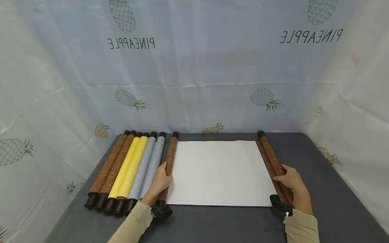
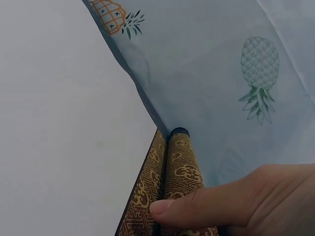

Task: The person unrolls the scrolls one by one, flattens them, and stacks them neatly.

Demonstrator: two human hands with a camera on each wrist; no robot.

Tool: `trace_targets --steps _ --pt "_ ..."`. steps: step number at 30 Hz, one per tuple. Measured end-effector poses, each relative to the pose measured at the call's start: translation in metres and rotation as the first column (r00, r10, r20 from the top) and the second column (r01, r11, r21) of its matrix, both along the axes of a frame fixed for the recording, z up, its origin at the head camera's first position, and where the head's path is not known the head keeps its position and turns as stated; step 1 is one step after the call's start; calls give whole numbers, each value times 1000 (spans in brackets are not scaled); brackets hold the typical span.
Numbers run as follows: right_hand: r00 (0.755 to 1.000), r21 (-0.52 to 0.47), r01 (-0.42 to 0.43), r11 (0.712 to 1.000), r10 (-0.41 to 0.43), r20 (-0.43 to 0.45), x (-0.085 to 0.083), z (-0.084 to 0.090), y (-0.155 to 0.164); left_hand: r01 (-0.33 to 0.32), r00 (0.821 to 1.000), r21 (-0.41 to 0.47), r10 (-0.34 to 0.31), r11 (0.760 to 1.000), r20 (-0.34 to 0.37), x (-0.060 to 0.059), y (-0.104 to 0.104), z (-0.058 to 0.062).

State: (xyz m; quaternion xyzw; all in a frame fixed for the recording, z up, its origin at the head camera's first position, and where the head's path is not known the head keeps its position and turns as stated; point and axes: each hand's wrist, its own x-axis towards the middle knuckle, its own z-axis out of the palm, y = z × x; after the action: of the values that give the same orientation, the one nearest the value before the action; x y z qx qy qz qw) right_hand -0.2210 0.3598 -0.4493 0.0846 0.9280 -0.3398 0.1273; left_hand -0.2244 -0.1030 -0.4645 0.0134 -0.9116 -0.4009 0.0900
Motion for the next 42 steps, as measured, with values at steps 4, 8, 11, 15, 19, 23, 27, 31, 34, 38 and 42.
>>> trace_targets --steps 4,8,11,15,19,23,27,31,34,38,42 --pt "1000 10 11 1000 -11 -6 0 -2 0 0 1000 -9 0 1000 4 0 0 0" --pt "999 52 18 998 -16 -35 -1 -3 0 -1 1000 -9 1 1000 3 0 -1 0" --pt "998 72 26 997 -22 -54 -1 -4 0 -3 1000 -2 3 1000 5 -1 -1 0" --pt "997 70 36 997 -31 -73 -1 -4 1 -6 1000 6 6 1000 15 -1 -2 1" --pt "992 84 74 994 -65 -106 1 -4 1 2 1000 -1 -2 1000 8 -1 -1 -1" --pt "984 78 136 988 -126 -126 4 -4 -1 4 1000 -23 -4 1000 0 -1 2 -3" --pt "969 39 209 977 -202 -142 5 -5 -7 4 1000 -120 -6 993 -13 2 3 -1" --pt "942 0 294 956 -290 -171 4 -7 -12 18 1000 -228 -20 974 -7 4 3 2" --pt "924 -10 334 942 -330 -192 3 -9 -14 26 1000 -242 -25 970 10 5 2 4" --pt "910 -28 370 929 -368 -189 3 -10 -10 40 999 -244 -39 969 11 6 1 6" --pt "890 -105 417 903 -429 -154 5 -11 -3 59 998 -219 -59 974 5 7 0 6"
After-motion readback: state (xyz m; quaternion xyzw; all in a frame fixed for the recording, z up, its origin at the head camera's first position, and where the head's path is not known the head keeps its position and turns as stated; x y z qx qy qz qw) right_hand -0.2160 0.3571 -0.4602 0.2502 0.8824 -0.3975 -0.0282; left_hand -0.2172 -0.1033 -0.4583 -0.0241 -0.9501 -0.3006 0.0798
